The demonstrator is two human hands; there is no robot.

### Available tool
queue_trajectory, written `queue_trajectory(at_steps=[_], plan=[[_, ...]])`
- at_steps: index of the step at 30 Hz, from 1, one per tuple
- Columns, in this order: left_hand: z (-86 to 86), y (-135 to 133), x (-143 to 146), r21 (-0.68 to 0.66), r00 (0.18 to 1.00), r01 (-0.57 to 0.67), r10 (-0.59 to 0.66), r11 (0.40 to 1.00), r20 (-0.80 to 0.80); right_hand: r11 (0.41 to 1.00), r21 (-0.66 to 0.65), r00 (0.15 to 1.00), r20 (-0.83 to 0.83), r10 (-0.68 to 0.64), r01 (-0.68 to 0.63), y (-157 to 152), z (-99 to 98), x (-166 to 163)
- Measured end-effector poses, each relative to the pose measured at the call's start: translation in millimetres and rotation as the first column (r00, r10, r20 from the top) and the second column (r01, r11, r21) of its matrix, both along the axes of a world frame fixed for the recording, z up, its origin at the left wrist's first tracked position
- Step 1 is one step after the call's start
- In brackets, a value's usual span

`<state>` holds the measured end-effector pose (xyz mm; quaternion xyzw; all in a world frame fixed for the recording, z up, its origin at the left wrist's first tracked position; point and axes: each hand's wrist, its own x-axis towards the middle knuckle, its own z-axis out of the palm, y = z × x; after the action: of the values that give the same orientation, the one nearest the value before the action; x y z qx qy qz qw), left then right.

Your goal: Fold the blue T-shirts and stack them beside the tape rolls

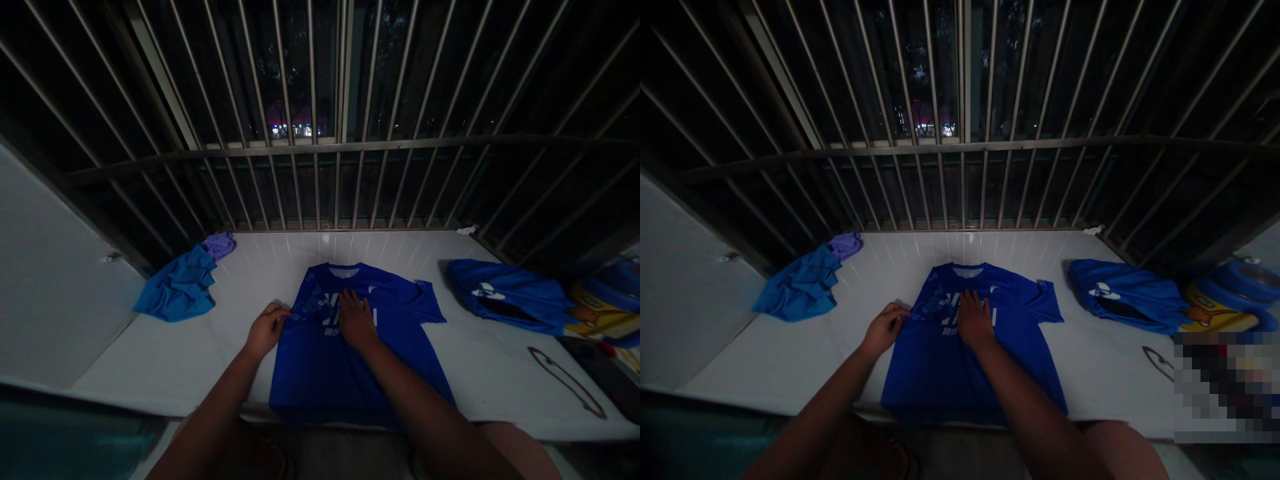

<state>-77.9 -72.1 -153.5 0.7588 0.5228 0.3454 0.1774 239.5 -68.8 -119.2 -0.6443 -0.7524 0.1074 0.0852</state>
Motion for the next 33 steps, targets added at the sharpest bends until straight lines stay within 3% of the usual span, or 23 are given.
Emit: queue_trajectory(at_steps=[5, 10, 15, 21, 24, 28, 33], plan=[[-8.0, 3.0, -2.0, -0.012, 0.997, 0.027, -0.026, 1.000, 0.076, 0.996, 0.083, 1.000, -0.006, -0.026, 0.027, 23.3, 20.4, -7.5], [-8.1, 3.0, -2.5, -0.037, 0.996, 0.045, -0.042, 0.998, 0.083, 0.995, 0.096, 1.000, -0.001, -0.027, 0.027, 77.9, 41.7, -54.8], [-2.9, 0.6, 0.5, -0.067, 0.998, 0.016, -0.012, 0.998, 0.062, 0.997, 0.043, 0.997, 0.037, -0.066, 0.065, 123.0, 41.7, -99.7], [4.7, -2.1, 4.9, -0.082, 0.998, 0.001, 0.005, 0.997, 0.069, 0.997, 0.080, 0.998, 0.056, 0.010, -0.015, 152.9, 38.7, -117.8], [9.5, -3.6, 5.0, -0.080, 0.997, 0.003, 0.003, 0.997, 0.083, 0.995, 0.103, 0.998, 0.069, 0.012, -0.020, 149.9, 38.4, -119.0], [13.9, -3.1, 2.6, -0.040, 0.992, 0.013, -0.008, 0.999, 0.123, 0.987, 0.161, 0.997, 0.080, 0.004, -0.017, 117.8, 37.8, -109.3], [13.6, 0.0, -0.3, -0.048, 0.992, -0.020, 0.026, 0.999, 0.126, 0.983, 0.182, 0.992, 0.117, -0.042, 0.021, 64.8, 38.1, -46.3]])
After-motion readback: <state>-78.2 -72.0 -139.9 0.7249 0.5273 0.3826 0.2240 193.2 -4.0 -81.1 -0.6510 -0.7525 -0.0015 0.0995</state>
